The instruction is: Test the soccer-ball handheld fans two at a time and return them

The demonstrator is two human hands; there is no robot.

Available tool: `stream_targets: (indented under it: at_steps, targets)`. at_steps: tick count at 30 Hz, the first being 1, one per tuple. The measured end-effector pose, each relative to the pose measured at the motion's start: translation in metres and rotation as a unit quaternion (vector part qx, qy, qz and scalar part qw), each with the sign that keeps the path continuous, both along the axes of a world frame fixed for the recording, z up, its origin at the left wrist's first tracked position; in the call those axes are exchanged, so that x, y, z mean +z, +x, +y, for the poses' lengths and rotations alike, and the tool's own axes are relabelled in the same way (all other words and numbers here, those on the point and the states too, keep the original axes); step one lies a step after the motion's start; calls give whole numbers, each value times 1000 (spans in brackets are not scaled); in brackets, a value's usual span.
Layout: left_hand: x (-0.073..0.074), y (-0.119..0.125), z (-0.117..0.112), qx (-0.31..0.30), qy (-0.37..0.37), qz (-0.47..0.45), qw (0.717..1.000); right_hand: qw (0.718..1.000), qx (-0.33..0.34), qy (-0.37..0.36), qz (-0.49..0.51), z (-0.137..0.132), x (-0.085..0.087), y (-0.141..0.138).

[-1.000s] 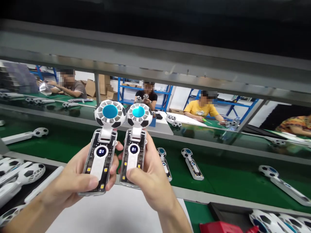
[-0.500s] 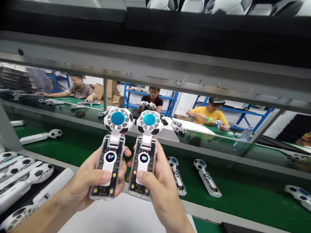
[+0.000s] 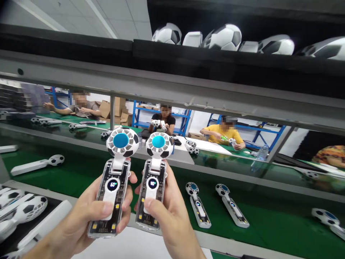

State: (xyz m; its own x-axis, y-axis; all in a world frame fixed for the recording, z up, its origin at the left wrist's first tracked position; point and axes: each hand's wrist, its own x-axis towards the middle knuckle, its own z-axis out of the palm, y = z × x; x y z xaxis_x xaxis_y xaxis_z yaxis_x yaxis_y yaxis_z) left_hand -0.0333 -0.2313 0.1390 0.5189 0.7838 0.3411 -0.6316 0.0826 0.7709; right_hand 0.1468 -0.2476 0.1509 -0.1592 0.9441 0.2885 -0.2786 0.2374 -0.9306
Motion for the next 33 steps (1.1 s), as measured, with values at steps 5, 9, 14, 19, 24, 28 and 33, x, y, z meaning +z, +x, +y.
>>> stream_targets:
  at_steps: [5, 9, 14, 19, 24, 28, 33]
  targets:
    - [0, 0, 2, -6, 4, -7, 1000, 1000, 10, -7, 16, 1, 0, -2]
    - [0, 0, 3, -2, -1, -14, 1000, 999, 26, -2, 26, 4, -3, -3]
    - [0, -1, 2, -7, 4, -14, 1000, 999, 23, -1, 28, 4, -4, -4]
    - [-2, -2, 3, -4, 1, -2, 1000, 999, 36, 0, 38, 1, -1, -5]
    - [-4, -2, 4, -9, 3, 5, 1000, 996, 60, 8, 61, 0, 1, -9]
    - [-5, 0, 4, -9, 1, 10, 1000, 995, 62, -9, 73, 2, -1, -11]
    - [-4, 1, 6, -4, -6, 9, 1000, 998, 32, -8, 59, 2, -3, -10]
